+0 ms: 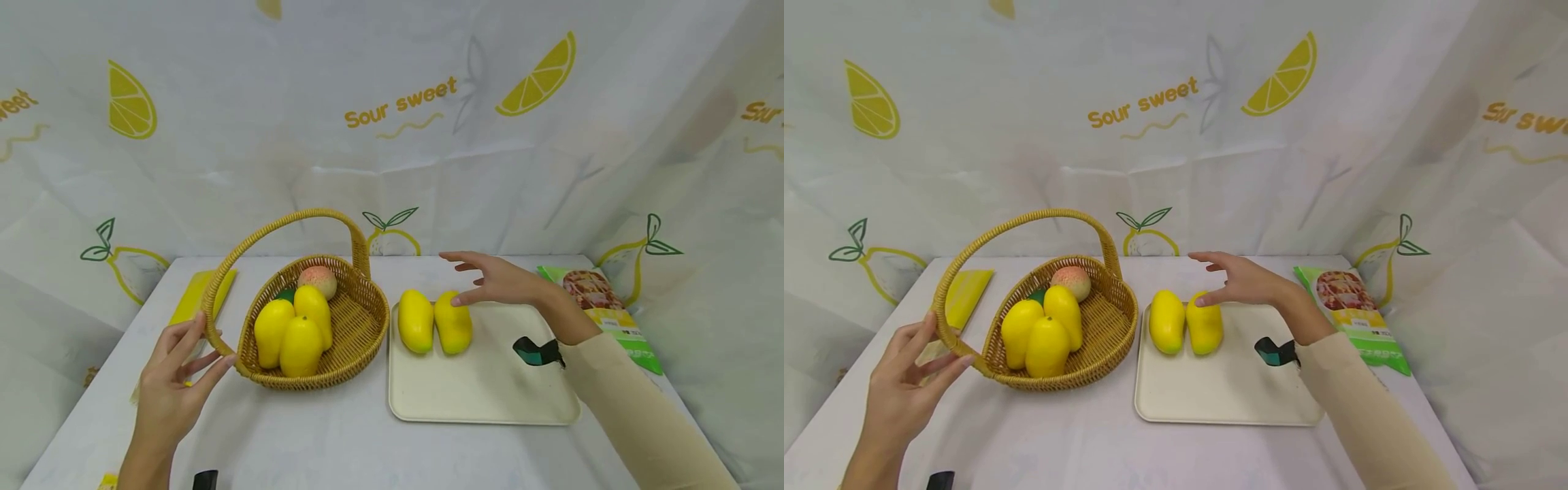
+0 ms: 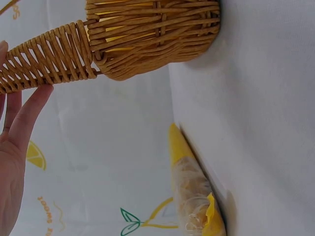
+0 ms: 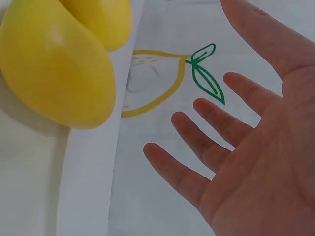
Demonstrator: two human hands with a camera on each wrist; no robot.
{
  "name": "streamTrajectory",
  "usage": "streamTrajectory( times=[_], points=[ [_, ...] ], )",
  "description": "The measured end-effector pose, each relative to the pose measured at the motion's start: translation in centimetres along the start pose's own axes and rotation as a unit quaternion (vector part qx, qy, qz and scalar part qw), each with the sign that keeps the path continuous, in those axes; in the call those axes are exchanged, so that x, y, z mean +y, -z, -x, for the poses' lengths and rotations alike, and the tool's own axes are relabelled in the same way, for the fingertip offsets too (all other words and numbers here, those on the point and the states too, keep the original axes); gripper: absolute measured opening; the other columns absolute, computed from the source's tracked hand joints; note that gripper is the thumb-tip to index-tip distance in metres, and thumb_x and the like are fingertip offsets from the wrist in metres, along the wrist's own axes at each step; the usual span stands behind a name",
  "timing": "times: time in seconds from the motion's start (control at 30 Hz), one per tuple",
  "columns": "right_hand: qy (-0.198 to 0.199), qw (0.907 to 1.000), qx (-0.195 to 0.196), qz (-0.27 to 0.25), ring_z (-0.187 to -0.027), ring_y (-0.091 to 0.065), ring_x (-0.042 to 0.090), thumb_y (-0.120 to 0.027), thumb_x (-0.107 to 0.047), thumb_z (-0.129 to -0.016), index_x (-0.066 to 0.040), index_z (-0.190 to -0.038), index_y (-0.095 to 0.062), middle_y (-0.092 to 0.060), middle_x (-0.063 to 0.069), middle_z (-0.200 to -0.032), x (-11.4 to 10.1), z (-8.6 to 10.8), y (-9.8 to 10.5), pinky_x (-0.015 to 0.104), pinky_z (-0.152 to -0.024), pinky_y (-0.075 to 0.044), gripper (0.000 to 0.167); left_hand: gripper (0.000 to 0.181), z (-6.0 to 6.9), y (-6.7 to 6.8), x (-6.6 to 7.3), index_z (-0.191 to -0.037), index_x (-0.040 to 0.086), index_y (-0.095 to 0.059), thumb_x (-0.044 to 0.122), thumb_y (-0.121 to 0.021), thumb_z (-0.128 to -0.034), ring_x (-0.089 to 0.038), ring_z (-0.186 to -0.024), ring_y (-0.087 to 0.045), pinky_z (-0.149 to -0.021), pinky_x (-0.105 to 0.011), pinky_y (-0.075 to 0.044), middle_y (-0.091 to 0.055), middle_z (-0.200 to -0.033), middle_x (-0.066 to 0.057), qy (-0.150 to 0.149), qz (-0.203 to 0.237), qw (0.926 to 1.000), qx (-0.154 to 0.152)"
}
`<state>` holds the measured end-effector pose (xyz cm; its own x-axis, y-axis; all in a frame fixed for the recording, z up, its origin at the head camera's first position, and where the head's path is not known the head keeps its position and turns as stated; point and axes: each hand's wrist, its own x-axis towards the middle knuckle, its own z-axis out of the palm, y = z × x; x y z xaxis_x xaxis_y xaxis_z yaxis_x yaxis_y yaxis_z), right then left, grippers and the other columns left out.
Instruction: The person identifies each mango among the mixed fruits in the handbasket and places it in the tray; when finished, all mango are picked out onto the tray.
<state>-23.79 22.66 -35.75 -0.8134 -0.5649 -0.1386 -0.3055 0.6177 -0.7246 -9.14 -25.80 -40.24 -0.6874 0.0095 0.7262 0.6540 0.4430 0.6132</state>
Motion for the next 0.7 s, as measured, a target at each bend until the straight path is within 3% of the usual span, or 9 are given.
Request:
streamTrajectory(
  times=[0.53,0.7],
  points=[
    [0.03,0.9994,-0.008,-0.017,-0.146,-0.046,0.029,-0.082,-0.032,-0.088,-0.026,-0.155,-0.043,-0.041,-0.001,-0.162,-3.5,-0.9,-0.3,0.057,-0.119,-0.047,0.078,0.08,-0.2,-0.3,-0.2,-0.141,-0.013,-0.048,0.034,-0.075,-0.0818,-0.003,-0.12,-0.057,-0.088,-0.007,-0.057,-0.055,-0.133,0.007,-0.01,0.01,0.9999,0.001],
    [0.043,0.9985,-0.021,-0.026,-0.144,-0.047,0.029,-0.082,-0.03,-0.088,-0.025,-0.153,-0.045,-0.043,0.0,-0.161,-4.0,-1.5,-1.0,0.057,-0.118,-0.048,0.075,0.081,-0.1,-0.1,-0.2,-0.14,-0.014,-0.049,0.034,-0.076,-0.0818,-0.004,-0.12,-0.057,-0.087,-0.007,-0.057,-0.056,-0.132,0.007,-0.013,0.012,0.9998,0.006]
  ],
)
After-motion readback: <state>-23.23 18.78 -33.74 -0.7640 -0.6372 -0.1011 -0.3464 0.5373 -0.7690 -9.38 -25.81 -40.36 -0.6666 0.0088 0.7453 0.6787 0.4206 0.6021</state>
